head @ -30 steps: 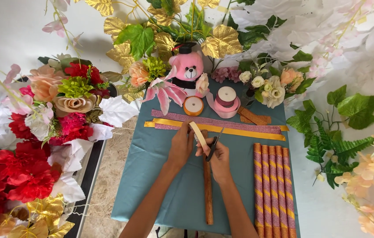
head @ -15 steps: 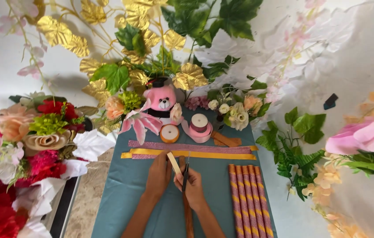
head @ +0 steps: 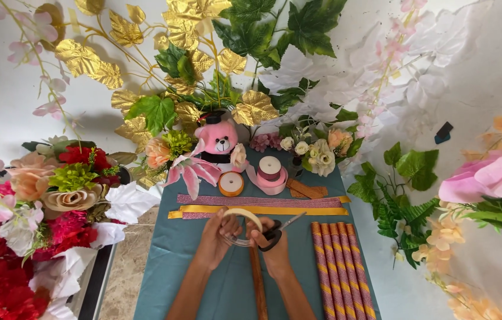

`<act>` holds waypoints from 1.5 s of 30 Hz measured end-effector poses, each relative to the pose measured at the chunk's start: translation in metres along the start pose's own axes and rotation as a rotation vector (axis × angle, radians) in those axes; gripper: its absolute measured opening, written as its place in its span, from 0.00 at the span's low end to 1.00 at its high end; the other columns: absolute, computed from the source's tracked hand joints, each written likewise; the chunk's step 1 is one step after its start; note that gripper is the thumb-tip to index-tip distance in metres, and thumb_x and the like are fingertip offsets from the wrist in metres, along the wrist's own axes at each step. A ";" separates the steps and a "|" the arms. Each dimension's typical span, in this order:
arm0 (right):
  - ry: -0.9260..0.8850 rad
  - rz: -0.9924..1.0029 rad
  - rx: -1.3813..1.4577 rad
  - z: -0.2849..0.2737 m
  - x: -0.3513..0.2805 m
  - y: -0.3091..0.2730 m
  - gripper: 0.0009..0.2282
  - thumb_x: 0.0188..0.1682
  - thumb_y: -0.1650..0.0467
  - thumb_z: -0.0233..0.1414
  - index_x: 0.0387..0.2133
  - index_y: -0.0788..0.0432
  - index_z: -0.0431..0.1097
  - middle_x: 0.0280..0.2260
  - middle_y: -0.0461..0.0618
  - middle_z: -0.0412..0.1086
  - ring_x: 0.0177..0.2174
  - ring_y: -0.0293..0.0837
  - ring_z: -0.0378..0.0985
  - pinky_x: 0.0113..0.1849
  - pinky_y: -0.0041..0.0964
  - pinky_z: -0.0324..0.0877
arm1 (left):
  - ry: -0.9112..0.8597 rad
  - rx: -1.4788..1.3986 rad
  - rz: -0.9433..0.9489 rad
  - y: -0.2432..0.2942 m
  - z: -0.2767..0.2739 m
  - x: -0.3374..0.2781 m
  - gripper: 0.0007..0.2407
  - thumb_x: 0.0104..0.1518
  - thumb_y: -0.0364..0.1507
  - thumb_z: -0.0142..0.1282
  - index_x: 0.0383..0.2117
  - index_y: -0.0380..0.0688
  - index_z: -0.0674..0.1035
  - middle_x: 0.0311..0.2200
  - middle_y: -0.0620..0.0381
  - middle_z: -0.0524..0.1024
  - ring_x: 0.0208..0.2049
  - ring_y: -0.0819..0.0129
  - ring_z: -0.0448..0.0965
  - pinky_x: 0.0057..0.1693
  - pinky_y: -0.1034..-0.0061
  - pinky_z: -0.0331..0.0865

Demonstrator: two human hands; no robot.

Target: Decorating a wooden stick with ribbons using double-sided tape and scissors.

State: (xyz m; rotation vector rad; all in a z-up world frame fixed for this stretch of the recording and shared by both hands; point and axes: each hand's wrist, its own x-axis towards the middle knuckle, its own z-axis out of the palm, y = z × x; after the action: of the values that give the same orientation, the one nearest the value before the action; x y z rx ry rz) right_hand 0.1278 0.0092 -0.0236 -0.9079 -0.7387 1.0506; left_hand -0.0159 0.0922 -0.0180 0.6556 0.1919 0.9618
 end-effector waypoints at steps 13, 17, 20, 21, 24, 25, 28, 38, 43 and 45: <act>0.101 0.010 -0.098 -0.004 0.004 -0.003 0.13 0.49 0.66 0.59 0.36 0.68 0.76 0.16 0.48 0.70 0.10 0.32 0.58 0.12 0.25 0.51 | 0.012 0.295 -0.175 0.006 0.001 -0.010 0.18 0.61 0.27 0.57 0.57 0.44 0.69 0.34 0.54 0.75 0.26 0.78 0.70 0.31 0.86 0.64; 0.102 -0.024 -0.179 -0.005 0.004 -0.003 0.13 0.48 0.66 0.59 0.36 0.67 0.77 0.16 0.48 0.70 0.10 0.32 0.59 0.12 0.25 0.51 | -0.036 0.469 -0.208 0.016 0.001 -0.008 0.08 0.61 0.29 0.57 0.42 0.39 0.79 0.33 0.56 0.76 0.32 0.76 0.72 0.40 0.82 0.66; 0.090 -0.105 -0.238 -0.011 0.005 -0.001 0.11 0.48 0.68 0.59 0.37 0.66 0.78 0.16 0.48 0.71 0.11 0.32 0.61 0.12 0.25 0.53 | -0.041 0.541 -0.193 0.016 -0.001 -0.007 0.08 0.61 0.28 0.58 0.42 0.39 0.80 0.34 0.57 0.77 0.34 0.75 0.74 0.42 0.82 0.68; 0.073 -0.162 -0.243 -0.014 0.006 0.001 0.10 0.48 0.69 0.59 0.37 0.66 0.78 0.17 0.49 0.72 0.12 0.32 0.61 0.12 0.25 0.54 | -0.068 0.564 -0.169 0.016 -0.002 -0.007 0.07 0.61 0.27 0.58 0.41 0.40 0.80 0.35 0.57 0.77 0.35 0.76 0.74 0.43 0.81 0.68; -0.004 -0.199 -0.158 -0.021 0.007 0.009 0.09 0.49 0.73 0.59 0.39 0.68 0.76 0.25 0.51 0.75 0.24 0.36 0.73 0.23 0.25 0.62 | -0.118 0.544 -0.169 0.018 -0.003 -0.009 0.08 0.63 0.28 0.56 0.44 0.39 0.79 0.39 0.58 0.77 0.38 0.76 0.74 0.45 0.82 0.68; -0.006 -0.189 -0.155 -0.020 0.005 0.006 0.09 0.49 0.73 0.59 0.39 0.68 0.76 0.25 0.51 0.75 0.24 0.36 0.73 0.23 0.25 0.62 | -0.108 0.544 -0.173 0.018 -0.004 -0.010 0.08 0.63 0.28 0.56 0.44 0.39 0.79 0.39 0.58 0.77 0.38 0.76 0.74 0.45 0.82 0.68; -0.006 -0.201 -0.265 -0.018 0.005 -0.001 0.08 0.48 0.73 0.59 0.38 0.67 0.76 0.26 0.51 0.76 0.24 0.37 0.73 0.24 0.26 0.64 | -0.219 0.550 -0.174 0.021 -0.008 -0.008 0.08 0.64 0.26 0.53 0.46 0.38 0.76 0.38 0.59 0.75 0.38 0.78 0.71 0.46 0.83 0.65; -0.010 -0.258 -0.367 -0.019 0.012 0.005 0.07 0.49 0.73 0.58 0.35 0.66 0.79 0.12 0.52 0.72 0.06 0.31 0.61 0.13 0.22 0.57 | -0.281 0.607 -0.125 0.018 -0.007 -0.009 0.06 0.68 0.26 0.49 0.46 0.40 0.73 0.35 0.57 0.77 0.37 0.77 0.73 0.48 0.81 0.66; 0.004 -0.287 -0.347 -0.030 0.014 0.011 0.07 0.49 0.74 0.57 0.36 0.68 0.78 0.12 0.53 0.71 0.06 0.31 0.62 0.13 0.21 0.59 | -0.263 0.567 -0.079 0.011 -0.007 -0.007 0.10 0.68 0.24 0.49 0.52 0.36 0.73 0.37 0.53 0.79 0.38 0.77 0.75 0.49 0.83 0.68; -0.008 -0.297 -0.332 -0.028 0.013 0.012 0.07 0.49 0.75 0.57 0.36 0.69 0.78 0.13 0.54 0.70 0.06 0.31 0.62 0.13 0.21 0.59 | -0.269 0.575 -0.091 0.009 -0.011 -0.006 0.09 0.68 0.25 0.50 0.50 0.37 0.74 0.36 0.55 0.79 0.36 0.78 0.74 0.47 0.83 0.67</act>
State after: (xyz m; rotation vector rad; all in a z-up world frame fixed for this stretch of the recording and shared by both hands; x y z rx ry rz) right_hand 0.1518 0.0165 -0.0457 -1.0377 -1.0404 0.6800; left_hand -0.0302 0.0956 -0.0225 1.2844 0.2593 0.7185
